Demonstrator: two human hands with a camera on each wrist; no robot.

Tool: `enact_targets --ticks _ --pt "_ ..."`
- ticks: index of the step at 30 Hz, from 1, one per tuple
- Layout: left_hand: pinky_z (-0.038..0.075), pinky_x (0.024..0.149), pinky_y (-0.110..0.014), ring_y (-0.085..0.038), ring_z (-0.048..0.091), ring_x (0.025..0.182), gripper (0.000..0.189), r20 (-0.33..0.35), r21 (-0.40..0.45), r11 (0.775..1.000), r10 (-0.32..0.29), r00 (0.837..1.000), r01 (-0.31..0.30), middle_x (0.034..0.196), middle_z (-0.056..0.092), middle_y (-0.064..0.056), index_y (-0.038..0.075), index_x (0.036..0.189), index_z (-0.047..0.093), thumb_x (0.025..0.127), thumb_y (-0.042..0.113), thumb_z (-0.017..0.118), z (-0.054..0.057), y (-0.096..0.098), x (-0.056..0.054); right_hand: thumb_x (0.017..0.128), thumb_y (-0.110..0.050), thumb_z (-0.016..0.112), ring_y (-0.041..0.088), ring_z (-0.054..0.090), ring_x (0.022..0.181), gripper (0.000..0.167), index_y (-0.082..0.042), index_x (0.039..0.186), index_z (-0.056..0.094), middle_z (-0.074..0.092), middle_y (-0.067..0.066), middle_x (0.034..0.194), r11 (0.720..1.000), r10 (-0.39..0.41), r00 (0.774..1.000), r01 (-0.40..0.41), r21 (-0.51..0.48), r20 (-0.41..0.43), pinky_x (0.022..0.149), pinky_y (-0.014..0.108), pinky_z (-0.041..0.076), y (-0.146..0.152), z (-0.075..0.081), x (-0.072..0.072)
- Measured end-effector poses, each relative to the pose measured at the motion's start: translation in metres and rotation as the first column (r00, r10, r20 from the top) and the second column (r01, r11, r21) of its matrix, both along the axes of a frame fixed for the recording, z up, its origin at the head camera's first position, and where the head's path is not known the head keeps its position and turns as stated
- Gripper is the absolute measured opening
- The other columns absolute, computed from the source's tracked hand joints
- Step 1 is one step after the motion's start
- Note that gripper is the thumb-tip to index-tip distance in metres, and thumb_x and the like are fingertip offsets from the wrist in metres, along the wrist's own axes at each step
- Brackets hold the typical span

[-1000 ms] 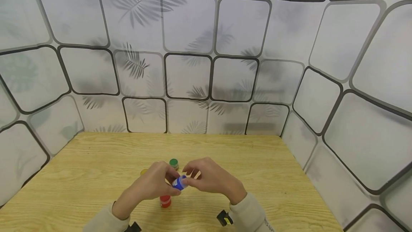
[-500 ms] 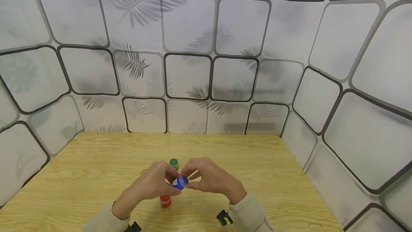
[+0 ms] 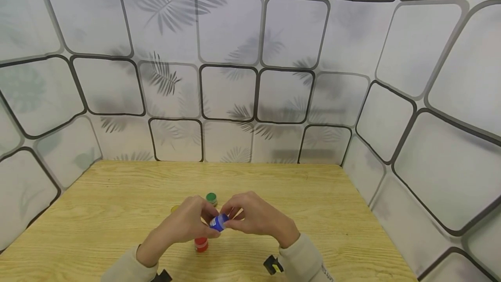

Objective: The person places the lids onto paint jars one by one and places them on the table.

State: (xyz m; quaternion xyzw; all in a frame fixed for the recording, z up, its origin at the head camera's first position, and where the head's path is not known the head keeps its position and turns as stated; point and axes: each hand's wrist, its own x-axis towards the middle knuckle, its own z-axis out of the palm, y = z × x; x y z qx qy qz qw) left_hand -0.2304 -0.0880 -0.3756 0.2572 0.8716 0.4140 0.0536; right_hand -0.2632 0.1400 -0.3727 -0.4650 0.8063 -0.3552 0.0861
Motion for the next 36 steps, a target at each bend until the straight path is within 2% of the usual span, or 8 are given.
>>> enact_targets --ticks 12,28,31,34,36 --pt "0.060 0.064 -0.024 -0.013 0.073 0.075 0.023 -0.023 -0.005 1.000 0.001 1.000 -0.001 0.084 0.078 -0.007 0.000 0.092 0.080 0.072 0.005 0.092 0.0002 -0.0003 0.0000 0.098 -0.013 0.072 0.000 0.069 0.088 0.017 -0.008 0.113 0.075 0.075 0.007 0.105 0.999 -0.030 1.000 0.030 0.028 -0.005 0.073 0.016 0.059 -0.0016 0.0019 0.0007" --pt "0.061 0.065 -0.025 -0.013 0.073 0.075 0.025 -0.013 -0.004 1.000 0.001 1.000 -0.001 0.085 0.078 -0.007 -0.001 0.093 0.080 0.072 0.005 0.092 -0.0002 -0.0004 -0.0002 0.099 -0.015 0.070 -0.001 0.070 0.084 0.016 -0.008 0.113 0.075 0.078 0.005 0.102 0.999 -0.043 0.999 0.042 0.029 0.012 0.073 0.017 0.059 -0.0032 -0.0005 -0.0011" --pt "0.061 0.065 -0.025 -0.013 0.073 0.075 0.025 -0.011 -0.004 1.000 0.001 1.000 -0.001 0.085 0.078 -0.008 -0.001 0.093 0.079 0.072 0.005 0.092 -0.0001 -0.0005 -0.0003 0.099 -0.018 0.070 0.002 0.073 0.087 0.026 -0.006 0.122 0.071 0.078 0.008 0.107 0.998 -0.054 0.998 0.052 0.041 0.040 0.074 0.018 0.060 -0.0027 -0.0001 -0.0009" --pt "0.060 0.064 -0.025 -0.013 0.072 0.075 0.025 -0.010 -0.005 1.000 0.001 1.000 -0.001 0.085 0.078 -0.008 -0.001 0.093 0.079 0.073 0.004 0.092 0.0001 -0.0007 -0.0005 0.098 -0.020 0.072 0.008 0.074 0.096 0.037 -0.007 0.132 0.065 0.074 0.012 0.121 0.997 -0.068 0.995 0.065 0.050 0.067 0.076 0.019 0.060 -0.0015 0.0003 -0.0004" --pt "0.060 0.064 -0.025 -0.013 0.072 0.075 0.024 -0.010 -0.007 1.000 0.000 1.000 0.000 0.084 0.078 -0.008 -0.001 0.093 0.079 0.073 0.004 0.092 0.0003 -0.0009 -0.0007 0.096 -0.018 0.075 0.013 0.073 0.102 0.039 -0.008 0.132 0.064 0.070 0.012 0.127 0.997 -0.063 0.995 0.060 0.040 0.073 0.079 0.020 0.060 -0.0008 -0.0001 -0.0002"
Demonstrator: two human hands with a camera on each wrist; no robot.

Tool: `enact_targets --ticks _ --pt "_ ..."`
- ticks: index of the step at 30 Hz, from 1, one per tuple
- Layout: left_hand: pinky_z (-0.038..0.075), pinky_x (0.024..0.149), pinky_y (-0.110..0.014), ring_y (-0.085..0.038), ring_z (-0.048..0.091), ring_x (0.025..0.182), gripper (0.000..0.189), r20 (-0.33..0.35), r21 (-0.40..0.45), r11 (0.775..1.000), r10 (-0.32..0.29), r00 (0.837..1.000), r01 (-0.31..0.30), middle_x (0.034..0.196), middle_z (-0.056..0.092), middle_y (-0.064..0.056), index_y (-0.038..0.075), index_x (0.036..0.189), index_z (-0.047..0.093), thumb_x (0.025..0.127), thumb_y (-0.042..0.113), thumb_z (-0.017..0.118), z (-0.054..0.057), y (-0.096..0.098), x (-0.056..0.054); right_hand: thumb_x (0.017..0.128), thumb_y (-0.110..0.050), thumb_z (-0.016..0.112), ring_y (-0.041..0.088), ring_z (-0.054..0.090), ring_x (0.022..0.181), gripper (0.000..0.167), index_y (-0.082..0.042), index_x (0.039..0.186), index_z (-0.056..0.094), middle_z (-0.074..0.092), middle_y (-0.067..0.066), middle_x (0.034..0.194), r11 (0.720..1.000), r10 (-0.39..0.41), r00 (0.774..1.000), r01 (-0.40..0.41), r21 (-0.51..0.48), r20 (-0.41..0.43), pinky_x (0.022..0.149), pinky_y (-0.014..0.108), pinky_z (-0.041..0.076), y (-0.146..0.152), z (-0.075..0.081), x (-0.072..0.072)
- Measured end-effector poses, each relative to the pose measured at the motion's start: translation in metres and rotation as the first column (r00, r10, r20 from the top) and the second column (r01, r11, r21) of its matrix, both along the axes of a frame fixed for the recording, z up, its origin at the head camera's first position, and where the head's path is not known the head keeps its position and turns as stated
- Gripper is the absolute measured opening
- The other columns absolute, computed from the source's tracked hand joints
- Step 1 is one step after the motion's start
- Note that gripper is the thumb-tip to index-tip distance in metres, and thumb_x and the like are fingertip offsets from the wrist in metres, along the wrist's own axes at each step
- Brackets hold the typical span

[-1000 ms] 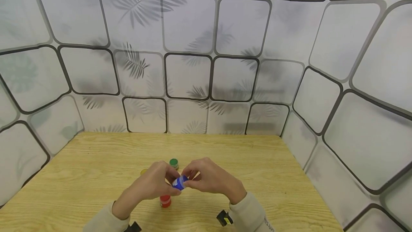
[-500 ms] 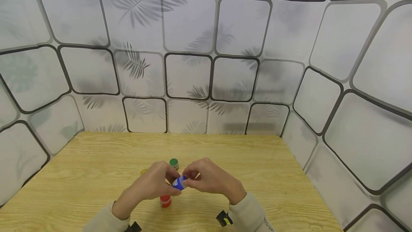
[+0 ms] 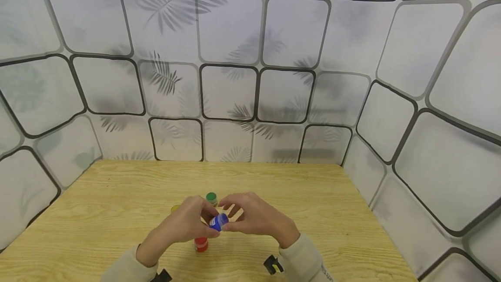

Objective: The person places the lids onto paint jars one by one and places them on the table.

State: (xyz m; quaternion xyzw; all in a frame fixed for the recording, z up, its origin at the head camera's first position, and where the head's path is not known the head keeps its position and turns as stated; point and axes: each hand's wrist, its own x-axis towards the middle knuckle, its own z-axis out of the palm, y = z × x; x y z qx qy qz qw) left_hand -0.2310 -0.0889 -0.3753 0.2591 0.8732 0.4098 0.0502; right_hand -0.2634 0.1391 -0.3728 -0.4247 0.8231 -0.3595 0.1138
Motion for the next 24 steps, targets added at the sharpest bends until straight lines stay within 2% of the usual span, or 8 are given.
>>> enact_targets --ticks 4,9,17,24 --pt "0.059 0.063 -0.023 -0.013 0.072 0.073 0.022 -0.002 0.003 1.000 -0.003 1.000 0.003 0.083 0.078 -0.007 0.000 0.091 0.080 0.073 0.003 0.091 0.0004 -0.0006 0.0001 0.091 -0.007 0.078 0.018 0.070 0.109 0.035 -0.011 0.124 0.066 0.068 0.008 0.123 0.998 0.038 0.999 -0.039 -0.044 -0.027 0.084 0.021 0.060 0.0001 -0.0021 -0.0011" --pt "0.060 0.063 -0.023 -0.013 0.073 0.074 0.022 -0.001 0.013 1.000 -0.010 1.000 0.010 0.083 0.079 -0.007 0.000 0.091 0.080 0.073 0.004 0.092 0.0006 -0.0009 -0.0001 0.087 0.003 0.079 0.016 0.068 0.110 0.033 -0.012 0.116 0.070 0.068 0.006 0.118 0.992 0.093 0.992 -0.099 -0.075 -0.080 0.086 0.023 0.061 -0.0013 -0.0043 -0.0020" --pt "0.060 0.064 -0.024 -0.014 0.074 0.075 0.022 0.003 0.020 1.000 -0.019 1.000 0.018 0.084 0.079 -0.008 0.000 0.092 0.080 0.074 0.004 0.091 0.0005 -0.0006 -0.0005 0.088 0.004 0.077 0.015 0.069 0.107 0.028 -0.010 0.112 0.071 0.069 0.007 0.115 0.989 0.114 0.991 -0.121 -0.089 -0.075 0.084 0.022 0.061 -0.0018 -0.0039 -0.0016" --pt "0.060 0.064 -0.023 -0.014 0.074 0.075 0.021 -0.005 0.017 1.000 -0.020 1.000 0.020 0.085 0.079 -0.007 0.000 0.092 0.080 0.074 0.004 0.091 0.0006 -0.0008 0.0001 0.091 -0.001 0.076 0.013 0.070 0.104 0.024 -0.008 0.114 0.072 0.071 0.009 0.114 0.989 0.110 0.993 -0.114 -0.096 -0.047 0.081 0.021 0.061 -0.0017 -0.0044 -0.0016"
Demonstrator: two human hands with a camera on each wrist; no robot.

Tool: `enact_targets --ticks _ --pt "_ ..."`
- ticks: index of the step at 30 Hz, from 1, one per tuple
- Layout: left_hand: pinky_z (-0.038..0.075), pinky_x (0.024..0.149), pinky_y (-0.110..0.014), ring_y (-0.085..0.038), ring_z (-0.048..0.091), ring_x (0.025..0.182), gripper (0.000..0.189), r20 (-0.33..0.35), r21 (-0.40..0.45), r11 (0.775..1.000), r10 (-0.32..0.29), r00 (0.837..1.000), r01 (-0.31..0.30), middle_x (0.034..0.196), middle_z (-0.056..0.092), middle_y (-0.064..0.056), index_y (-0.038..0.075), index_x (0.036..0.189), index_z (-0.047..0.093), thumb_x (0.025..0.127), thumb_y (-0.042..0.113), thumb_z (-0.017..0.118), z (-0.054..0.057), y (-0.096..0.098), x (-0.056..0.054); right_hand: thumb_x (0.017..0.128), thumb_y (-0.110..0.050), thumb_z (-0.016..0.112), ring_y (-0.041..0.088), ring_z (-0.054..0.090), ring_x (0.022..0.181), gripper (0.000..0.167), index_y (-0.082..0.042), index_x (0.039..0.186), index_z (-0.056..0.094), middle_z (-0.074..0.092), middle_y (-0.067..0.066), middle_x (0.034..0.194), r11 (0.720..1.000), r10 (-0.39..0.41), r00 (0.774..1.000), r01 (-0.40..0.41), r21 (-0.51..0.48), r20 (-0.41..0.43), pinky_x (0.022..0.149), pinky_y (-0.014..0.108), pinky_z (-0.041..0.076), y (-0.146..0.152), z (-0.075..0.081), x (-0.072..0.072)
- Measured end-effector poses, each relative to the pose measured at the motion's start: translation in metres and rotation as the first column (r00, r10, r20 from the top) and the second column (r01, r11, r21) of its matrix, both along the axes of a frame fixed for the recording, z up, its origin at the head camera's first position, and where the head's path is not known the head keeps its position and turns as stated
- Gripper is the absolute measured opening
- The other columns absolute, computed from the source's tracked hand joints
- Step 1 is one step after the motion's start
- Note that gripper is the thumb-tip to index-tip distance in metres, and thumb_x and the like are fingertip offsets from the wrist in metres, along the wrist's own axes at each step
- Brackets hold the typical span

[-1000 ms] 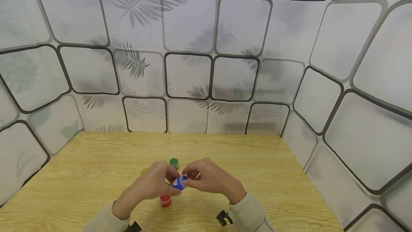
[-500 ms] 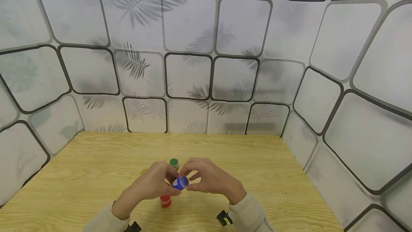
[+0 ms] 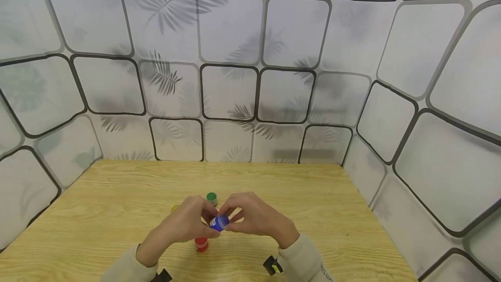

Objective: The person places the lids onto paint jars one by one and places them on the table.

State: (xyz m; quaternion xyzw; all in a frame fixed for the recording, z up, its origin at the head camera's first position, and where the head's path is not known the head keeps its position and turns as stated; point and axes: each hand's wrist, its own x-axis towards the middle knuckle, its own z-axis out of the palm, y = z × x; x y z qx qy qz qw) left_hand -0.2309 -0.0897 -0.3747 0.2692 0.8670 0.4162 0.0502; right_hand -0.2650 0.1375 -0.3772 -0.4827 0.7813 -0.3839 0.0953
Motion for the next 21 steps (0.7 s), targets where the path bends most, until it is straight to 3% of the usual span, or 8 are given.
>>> enact_targets --ticks 21 --pt "0.060 0.065 -0.023 -0.013 0.073 0.074 0.020 0.002 -0.006 1.000 -0.001 1.000 0.001 0.084 0.078 -0.006 0.001 0.091 0.081 0.074 0.003 0.091 0.0011 0.0010 0.0014 0.096 -0.012 0.074 0.006 0.073 0.095 0.020 -0.007 0.115 0.073 0.075 0.008 0.111 0.998 -0.045 0.999 0.046 0.046 -0.016 0.078 0.018 0.060 -0.0012 0.0007 0.0008"
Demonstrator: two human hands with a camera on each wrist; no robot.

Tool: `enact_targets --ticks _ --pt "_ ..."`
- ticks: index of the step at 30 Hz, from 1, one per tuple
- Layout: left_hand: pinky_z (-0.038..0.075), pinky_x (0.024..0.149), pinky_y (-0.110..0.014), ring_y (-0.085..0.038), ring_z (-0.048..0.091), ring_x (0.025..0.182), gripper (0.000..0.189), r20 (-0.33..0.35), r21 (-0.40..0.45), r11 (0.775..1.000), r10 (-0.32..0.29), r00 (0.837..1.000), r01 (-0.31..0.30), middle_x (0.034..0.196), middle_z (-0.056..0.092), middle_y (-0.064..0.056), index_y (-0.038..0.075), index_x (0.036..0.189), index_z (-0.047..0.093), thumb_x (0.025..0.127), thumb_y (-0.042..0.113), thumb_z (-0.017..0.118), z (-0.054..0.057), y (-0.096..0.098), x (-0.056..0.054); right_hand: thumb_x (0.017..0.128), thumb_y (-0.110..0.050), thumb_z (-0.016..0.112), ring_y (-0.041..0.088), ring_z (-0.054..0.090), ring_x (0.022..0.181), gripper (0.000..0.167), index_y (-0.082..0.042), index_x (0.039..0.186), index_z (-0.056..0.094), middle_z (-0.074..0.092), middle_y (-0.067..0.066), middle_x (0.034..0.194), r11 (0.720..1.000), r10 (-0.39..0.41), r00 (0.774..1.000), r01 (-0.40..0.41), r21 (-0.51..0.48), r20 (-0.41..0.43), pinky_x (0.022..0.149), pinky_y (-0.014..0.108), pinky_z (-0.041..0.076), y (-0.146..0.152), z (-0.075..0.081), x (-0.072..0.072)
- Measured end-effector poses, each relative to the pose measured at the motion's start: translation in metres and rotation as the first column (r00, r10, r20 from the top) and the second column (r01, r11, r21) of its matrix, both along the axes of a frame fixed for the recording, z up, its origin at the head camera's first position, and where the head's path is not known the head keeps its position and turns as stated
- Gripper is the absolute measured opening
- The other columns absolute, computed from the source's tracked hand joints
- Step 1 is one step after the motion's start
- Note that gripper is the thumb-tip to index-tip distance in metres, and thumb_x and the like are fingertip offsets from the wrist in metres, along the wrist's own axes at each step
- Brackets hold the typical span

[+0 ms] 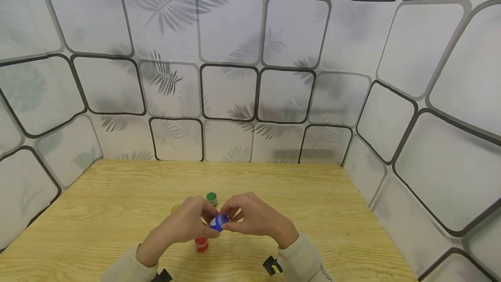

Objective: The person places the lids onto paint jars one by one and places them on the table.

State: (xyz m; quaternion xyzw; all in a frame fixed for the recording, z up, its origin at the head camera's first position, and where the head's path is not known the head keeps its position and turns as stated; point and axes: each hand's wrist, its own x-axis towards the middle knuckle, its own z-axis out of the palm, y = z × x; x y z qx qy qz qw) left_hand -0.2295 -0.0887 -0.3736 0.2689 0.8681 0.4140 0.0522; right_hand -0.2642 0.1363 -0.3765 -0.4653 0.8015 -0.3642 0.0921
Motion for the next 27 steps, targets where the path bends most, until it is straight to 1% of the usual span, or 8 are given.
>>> enact_targets --ticks 4,13,17,20,23,25,27 --pt "0.060 0.064 -0.022 -0.012 0.073 0.074 0.021 -0.010 -0.003 1.000 0.000 1.000 0.000 0.084 0.078 -0.006 0.001 0.091 0.081 0.074 0.003 0.091 -0.0006 0.0002 0.0006 0.097 -0.015 0.073 0.003 0.073 0.092 0.019 -0.008 0.115 0.073 0.075 0.007 0.110 1.000 -0.008 1.000 0.008 0.017 -0.012 0.077 0.017 0.059 0.0000 -0.0005 -0.0003" --pt "0.060 0.064 -0.022 -0.012 0.072 0.073 0.020 -0.009 -0.008 1.000 -0.002 1.000 0.002 0.083 0.078 -0.006 0.001 0.091 0.080 0.074 0.004 0.091 -0.0011 0.0004 0.0003 0.098 -0.017 0.072 0.002 0.072 0.090 0.018 -0.010 0.115 0.073 0.076 0.006 0.110 1.000 -0.008 1.000 0.009 0.027 -0.020 0.077 0.017 0.059 0.0001 -0.0013 -0.0014" --pt "0.060 0.064 -0.022 -0.012 0.073 0.074 0.020 -0.011 -0.002 1.000 -0.002 1.000 0.002 0.084 0.078 -0.007 0.001 0.091 0.080 0.074 0.003 0.091 -0.0013 0.0005 -0.0002 0.097 -0.017 0.073 0.007 0.073 0.096 0.022 -0.010 0.118 0.072 0.075 0.006 0.112 1.000 -0.011 0.999 0.012 0.024 -0.037 0.079 0.018 0.060 0.0014 0.0002 -0.0017" --pt "0.060 0.064 -0.022 -0.013 0.073 0.074 0.021 -0.010 0.002 1.000 0.004 1.000 -0.004 0.084 0.078 -0.007 0.001 0.091 0.080 0.074 0.003 0.091 -0.0005 0.0004 0.0000 0.094 -0.015 0.076 0.016 0.072 0.102 0.027 -0.009 0.120 0.071 0.074 0.006 0.114 1.000 -0.015 0.997 0.016 0.010 -0.070 0.082 0.024 0.061 0.0036 0.0021 -0.0012" --pt "0.059 0.064 -0.023 -0.014 0.072 0.074 0.021 -0.003 0.005 1.000 0.013 1.000 -0.013 0.084 0.078 -0.007 0.001 0.090 0.080 0.073 0.003 0.091 -0.0002 0.0002 0.0003 0.091 -0.010 0.079 0.022 0.071 0.106 0.029 -0.009 0.119 0.071 0.072 0.006 0.115 1.000 -0.008 0.994 0.008 -0.007 -0.106 0.084 0.028 0.063 0.0050 0.0039 -0.0004" --pt "0.059 0.064 -0.023 -0.014 0.072 0.074 0.021 0.003 0.005 1.000 0.016 1.000 -0.016 0.084 0.078 -0.006 0.001 0.090 0.080 0.073 0.004 0.092 -0.0001 0.0000 0.0004 0.089 -0.007 0.081 0.024 0.071 0.107 0.030 -0.009 0.117 0.071 0.072 0.007 0.116 1.000 0.005 0.992 -0.007 -0.014 -0.124 0.085 0.029 0.063 0.0052 0.0043 -0.0003" --pt "0.059 0.064 -0.023 -0.014 0.072 0.075 0.021 0.008 0.006 1.000 0.016 1.000 -0.016 0.084 0.078 -0.006 0.002 0.091 0.080 0.073 0.004 0.092 -0.0002 -0.0002 0.0000 0.087 -0.005 0.081 0.023 0.071 0.107 0.031 -0.009 0.116 0.071 0.071 0.007 0.117 1.000 0.013 0.990 -0.016 -0.019 -0.137 0.085 0.025 0.062 0.0050 0.0041 -0.0005"
